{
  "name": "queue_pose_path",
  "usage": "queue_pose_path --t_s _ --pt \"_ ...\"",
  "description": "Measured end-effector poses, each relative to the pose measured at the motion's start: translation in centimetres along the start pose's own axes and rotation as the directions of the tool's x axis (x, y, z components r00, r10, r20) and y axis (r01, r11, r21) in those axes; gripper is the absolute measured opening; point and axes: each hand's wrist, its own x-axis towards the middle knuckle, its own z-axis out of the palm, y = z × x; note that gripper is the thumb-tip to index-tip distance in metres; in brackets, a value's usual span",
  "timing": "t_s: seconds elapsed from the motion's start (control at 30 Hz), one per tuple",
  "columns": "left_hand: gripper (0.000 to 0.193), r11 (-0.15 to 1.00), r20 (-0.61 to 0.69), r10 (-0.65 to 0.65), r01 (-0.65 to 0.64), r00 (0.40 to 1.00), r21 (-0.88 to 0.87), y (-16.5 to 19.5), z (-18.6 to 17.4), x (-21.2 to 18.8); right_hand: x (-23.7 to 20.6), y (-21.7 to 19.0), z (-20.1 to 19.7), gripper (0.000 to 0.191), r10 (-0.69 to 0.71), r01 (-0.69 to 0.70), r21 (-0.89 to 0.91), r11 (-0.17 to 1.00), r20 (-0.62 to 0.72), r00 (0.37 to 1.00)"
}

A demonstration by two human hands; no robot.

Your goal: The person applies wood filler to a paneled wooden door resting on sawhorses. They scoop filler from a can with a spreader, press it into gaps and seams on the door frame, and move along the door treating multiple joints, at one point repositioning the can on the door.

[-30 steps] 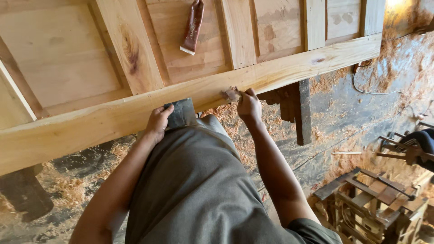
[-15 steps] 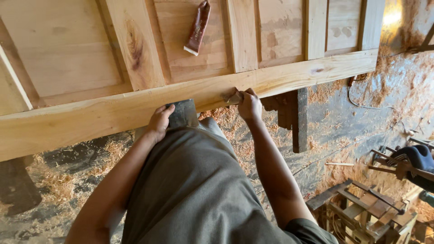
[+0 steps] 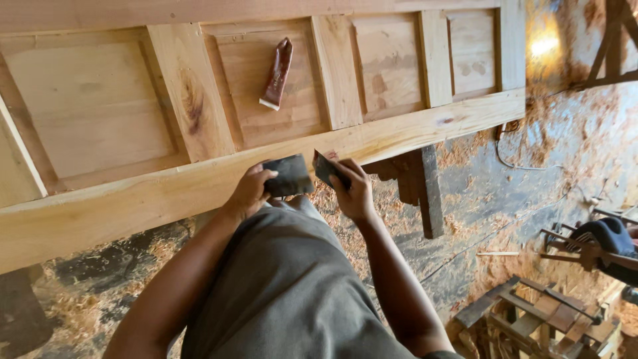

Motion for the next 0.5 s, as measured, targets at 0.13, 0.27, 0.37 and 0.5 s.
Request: queue_pose_path --t_s 0.13,0.27,0.37,0.5 --pt "0.026 0.987 0.081 0.005 0.009 0.997 -0.163 0.1 2.5 1.4 -2.5 -2.2 0.7 0.028 -0.086 0.069 -0.266 0.961 -0.051 0.995" --pt "0.022 0.978 0.179 0.009 0.029 0.984 -0.207 0.1 3.6 1.9 -4.3 -2.5 1.3 0.027 -0.214 0.182 -0.424 0.887 -0.029 0.976" --pt "0.02 0.985 0.156 -0.007 0.034 0.988 -0.17 0.3 3.6 1.9 -5.2 -1.4 0.5 0.028 -0.206 0.214 -0.475 0.854 0.07 0.976" --pt "0.022 0.995 0.133 0.013 0.001 0.991 -0.102 1.8 3.0 2.1 -5.4 1.9 -1.3 0.032 -0.041 0.223 -0.557 0.8 0.32 0.947"
